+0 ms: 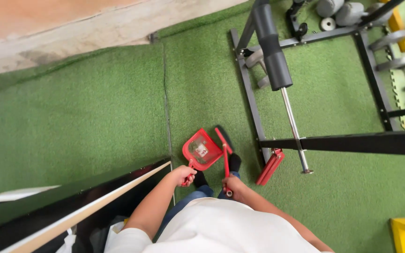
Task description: Sweeping the gym floor using a handheld brush and dustpan.
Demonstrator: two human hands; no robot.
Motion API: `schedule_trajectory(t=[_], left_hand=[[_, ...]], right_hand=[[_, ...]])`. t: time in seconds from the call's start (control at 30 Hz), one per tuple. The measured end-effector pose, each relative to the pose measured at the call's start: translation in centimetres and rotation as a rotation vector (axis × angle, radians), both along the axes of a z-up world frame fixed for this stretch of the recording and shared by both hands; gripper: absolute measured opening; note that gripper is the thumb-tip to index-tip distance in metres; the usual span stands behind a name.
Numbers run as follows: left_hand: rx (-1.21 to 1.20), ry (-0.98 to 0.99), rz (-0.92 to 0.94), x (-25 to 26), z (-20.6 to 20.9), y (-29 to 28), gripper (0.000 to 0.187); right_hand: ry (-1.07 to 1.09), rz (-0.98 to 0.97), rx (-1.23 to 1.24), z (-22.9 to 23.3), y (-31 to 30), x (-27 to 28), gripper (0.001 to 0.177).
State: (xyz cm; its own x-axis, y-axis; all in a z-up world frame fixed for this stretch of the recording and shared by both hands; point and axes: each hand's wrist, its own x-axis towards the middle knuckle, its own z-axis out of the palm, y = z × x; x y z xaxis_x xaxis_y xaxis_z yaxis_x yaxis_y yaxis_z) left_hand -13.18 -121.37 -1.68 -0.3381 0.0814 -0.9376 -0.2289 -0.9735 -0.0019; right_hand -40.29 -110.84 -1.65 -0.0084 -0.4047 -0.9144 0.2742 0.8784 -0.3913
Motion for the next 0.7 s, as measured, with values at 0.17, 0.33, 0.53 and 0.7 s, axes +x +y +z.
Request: schedule_trajectory(t=[0.17,0.33,0.53,0.7], left_hand=[[-0.026,0.041,-0.013,-0.8,-0.8,-2.0,0.024],[-0.045,0.074,-0.126,-0.6,-1.7,-3.7,0.031],[-0.029,0.054,-0.164,-0.1,-4.5,-3.8,0.033],[-0.051,0.056,-0.176,1.1,-2.0,-3.7,0.032]], right_hand=[[-0.280,-0.249,0.182,11.1,1.0,-2.9,0.015],[-0.527,-0.505,0.214,12.5,3.3,-9.9,0.008],[-0.339,-0.580,0.145,12.5,4.5,-5.9,0.007],[-0.360,-0.665,0.238,5.2,4.1,-3.1,0.018]])
